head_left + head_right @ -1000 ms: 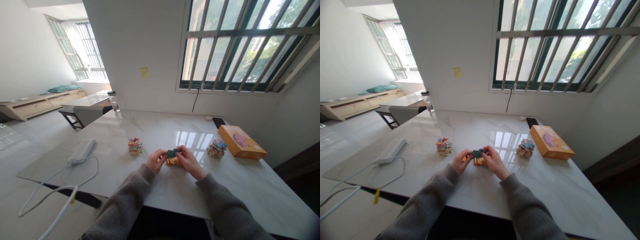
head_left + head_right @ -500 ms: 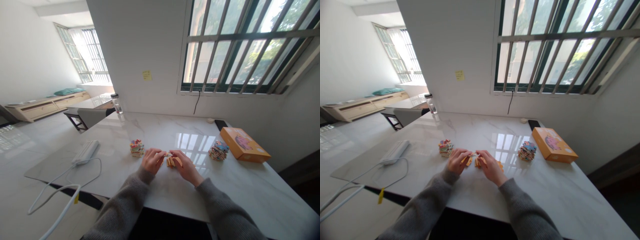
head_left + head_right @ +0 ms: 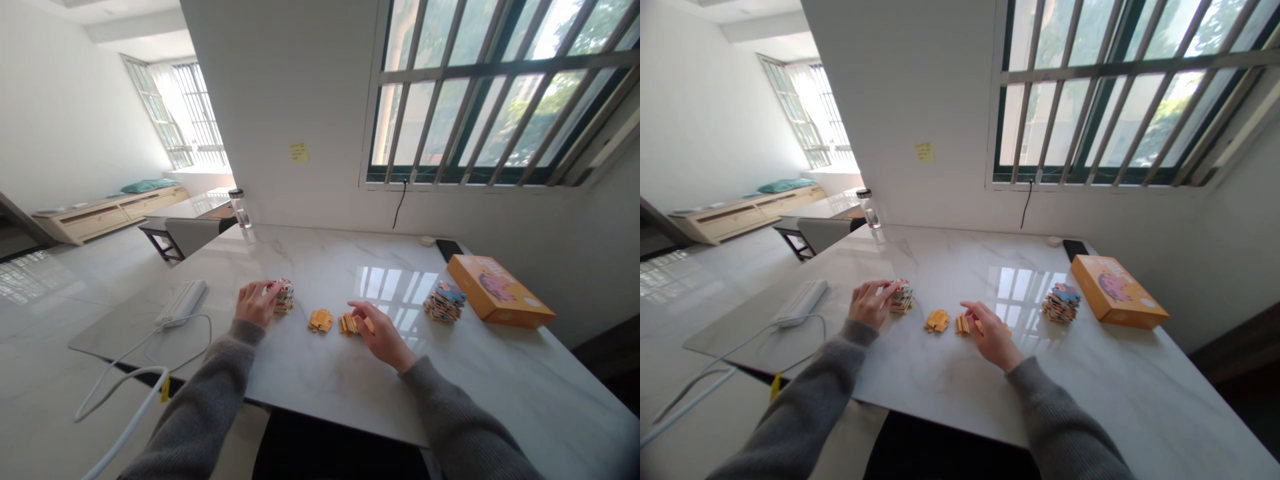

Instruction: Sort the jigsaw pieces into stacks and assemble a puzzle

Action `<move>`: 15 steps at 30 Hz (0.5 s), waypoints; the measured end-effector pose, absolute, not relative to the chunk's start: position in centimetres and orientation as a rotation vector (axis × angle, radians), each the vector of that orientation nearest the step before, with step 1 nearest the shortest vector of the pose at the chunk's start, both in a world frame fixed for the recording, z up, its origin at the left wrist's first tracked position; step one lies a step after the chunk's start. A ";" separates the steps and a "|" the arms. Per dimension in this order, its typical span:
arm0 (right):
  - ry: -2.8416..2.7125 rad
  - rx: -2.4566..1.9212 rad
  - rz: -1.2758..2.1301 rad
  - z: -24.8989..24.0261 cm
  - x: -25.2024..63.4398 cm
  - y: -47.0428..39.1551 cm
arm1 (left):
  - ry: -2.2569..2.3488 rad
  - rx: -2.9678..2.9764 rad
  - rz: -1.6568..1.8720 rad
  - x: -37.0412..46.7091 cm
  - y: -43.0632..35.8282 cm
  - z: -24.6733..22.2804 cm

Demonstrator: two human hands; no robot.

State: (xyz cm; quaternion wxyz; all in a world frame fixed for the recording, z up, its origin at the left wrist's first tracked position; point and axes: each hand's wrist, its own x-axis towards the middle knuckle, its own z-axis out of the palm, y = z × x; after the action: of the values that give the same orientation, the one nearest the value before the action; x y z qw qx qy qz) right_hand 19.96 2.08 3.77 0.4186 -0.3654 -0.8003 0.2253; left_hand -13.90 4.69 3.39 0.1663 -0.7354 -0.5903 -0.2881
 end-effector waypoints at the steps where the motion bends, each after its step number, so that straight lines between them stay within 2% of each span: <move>1: -2.003 -0.921 0.567 3.8 20.0 2.1 | -1.685 -2.084 -0.821 -13.7 4.6 3.3; 8: -1.971 -0.934 0.560 3.8 20.0 1.9 | -1.728 -2.156 -0.780 -13.0 5.5 5.8; 15: -1.975 -0.950 0.536 3.8 20.2 2.1 | -1.919 -2.553 -0.375 -13.2 9.9 7.9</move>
State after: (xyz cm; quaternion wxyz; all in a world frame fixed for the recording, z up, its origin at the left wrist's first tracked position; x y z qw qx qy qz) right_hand 20.18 2.10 3.85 0.4285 -0.3805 -0.7909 0.2146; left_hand -13.23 9.90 7.87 -0.0369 -0.7933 -0.5964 -0.1167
